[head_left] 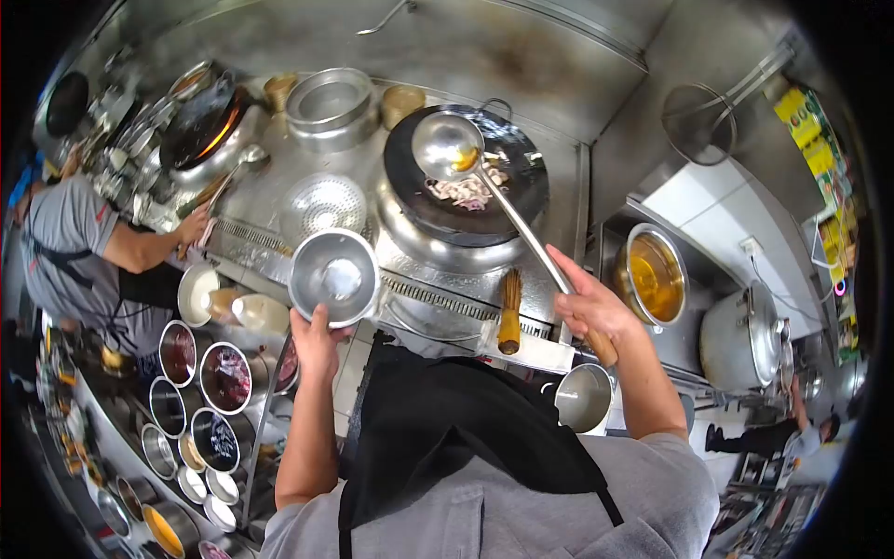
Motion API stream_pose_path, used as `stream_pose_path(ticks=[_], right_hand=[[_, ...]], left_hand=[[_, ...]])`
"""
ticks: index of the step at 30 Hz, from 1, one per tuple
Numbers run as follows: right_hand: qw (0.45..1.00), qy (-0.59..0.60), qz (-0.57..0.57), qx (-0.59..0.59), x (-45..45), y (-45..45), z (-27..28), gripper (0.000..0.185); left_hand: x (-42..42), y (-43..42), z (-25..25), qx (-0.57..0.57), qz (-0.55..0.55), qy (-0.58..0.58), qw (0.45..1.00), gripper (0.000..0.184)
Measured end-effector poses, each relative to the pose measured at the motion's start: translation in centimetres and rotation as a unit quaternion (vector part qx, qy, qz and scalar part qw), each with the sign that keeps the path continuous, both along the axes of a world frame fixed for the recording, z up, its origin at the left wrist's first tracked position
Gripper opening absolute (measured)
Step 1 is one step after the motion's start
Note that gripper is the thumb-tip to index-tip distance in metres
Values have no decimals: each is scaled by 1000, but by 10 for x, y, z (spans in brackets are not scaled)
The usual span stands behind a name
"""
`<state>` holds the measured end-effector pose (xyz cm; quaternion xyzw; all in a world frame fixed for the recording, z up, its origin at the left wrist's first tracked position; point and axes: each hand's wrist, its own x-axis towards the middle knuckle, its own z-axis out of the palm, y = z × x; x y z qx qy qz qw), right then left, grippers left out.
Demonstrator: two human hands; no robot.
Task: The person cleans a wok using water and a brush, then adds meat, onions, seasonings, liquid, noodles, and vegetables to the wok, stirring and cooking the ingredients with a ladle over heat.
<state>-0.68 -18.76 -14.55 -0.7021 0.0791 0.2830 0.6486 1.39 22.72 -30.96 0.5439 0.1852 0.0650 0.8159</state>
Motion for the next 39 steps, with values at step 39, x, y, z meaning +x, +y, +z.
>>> stream_pose_path(ticks=[39], right_hand=[[761,163,-563,-277,-415,53,-311,81]], left_hand=[[44,-119,-13,29,-410,58,910,23]])
